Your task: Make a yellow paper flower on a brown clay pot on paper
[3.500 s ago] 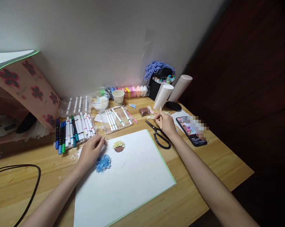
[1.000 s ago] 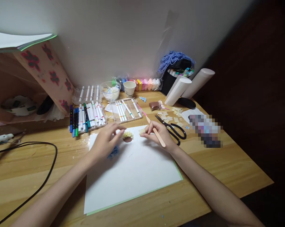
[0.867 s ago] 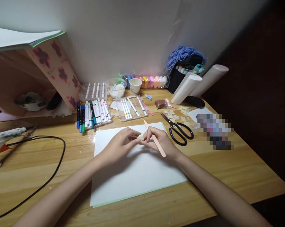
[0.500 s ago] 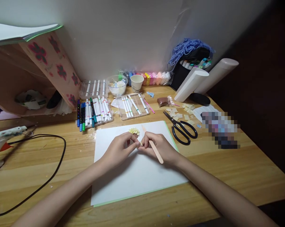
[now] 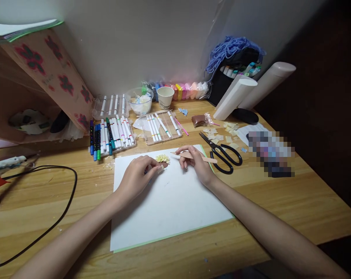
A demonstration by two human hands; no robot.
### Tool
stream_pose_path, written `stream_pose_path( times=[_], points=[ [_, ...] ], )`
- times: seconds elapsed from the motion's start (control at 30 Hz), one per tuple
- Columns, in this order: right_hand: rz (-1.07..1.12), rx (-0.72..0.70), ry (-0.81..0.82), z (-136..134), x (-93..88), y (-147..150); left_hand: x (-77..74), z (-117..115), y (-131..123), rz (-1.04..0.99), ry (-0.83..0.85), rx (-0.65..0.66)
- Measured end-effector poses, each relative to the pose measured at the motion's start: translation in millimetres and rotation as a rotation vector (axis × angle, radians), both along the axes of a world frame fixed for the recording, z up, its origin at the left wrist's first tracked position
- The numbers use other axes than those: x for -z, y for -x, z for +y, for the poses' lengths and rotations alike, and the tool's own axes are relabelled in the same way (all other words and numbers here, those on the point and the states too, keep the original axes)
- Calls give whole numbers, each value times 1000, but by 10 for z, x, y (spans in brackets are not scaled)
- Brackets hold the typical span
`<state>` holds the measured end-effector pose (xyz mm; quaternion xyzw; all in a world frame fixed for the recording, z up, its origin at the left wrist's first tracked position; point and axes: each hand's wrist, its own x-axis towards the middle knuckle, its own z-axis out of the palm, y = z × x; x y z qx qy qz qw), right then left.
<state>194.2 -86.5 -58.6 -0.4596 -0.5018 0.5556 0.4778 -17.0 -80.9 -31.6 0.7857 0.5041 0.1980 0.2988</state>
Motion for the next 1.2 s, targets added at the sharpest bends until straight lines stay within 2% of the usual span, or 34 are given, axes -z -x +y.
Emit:
stream_pose_path(
  times=[0.1, 0.4, 0.83, 1.03, 1.2],
  points=[
    [23, -3, 18, -13, 29, 22, 17, 5, -1, 7, -19, 17],
    [-122, -174, 5, -82, -49, 97, 34, 11, 15, 29, -57, 63],
    [-170, -220, 13, -51, -75, 150, 16, 13, 16, 49, -54, 68],
    [-144, -196, 7, -43, -47, 144, 25, 31, 28, 30, -77, 43],
    [-19, -91, -12, -36, 30, 109, 35, 44, 13, 0, -65, 10]
  ],
)
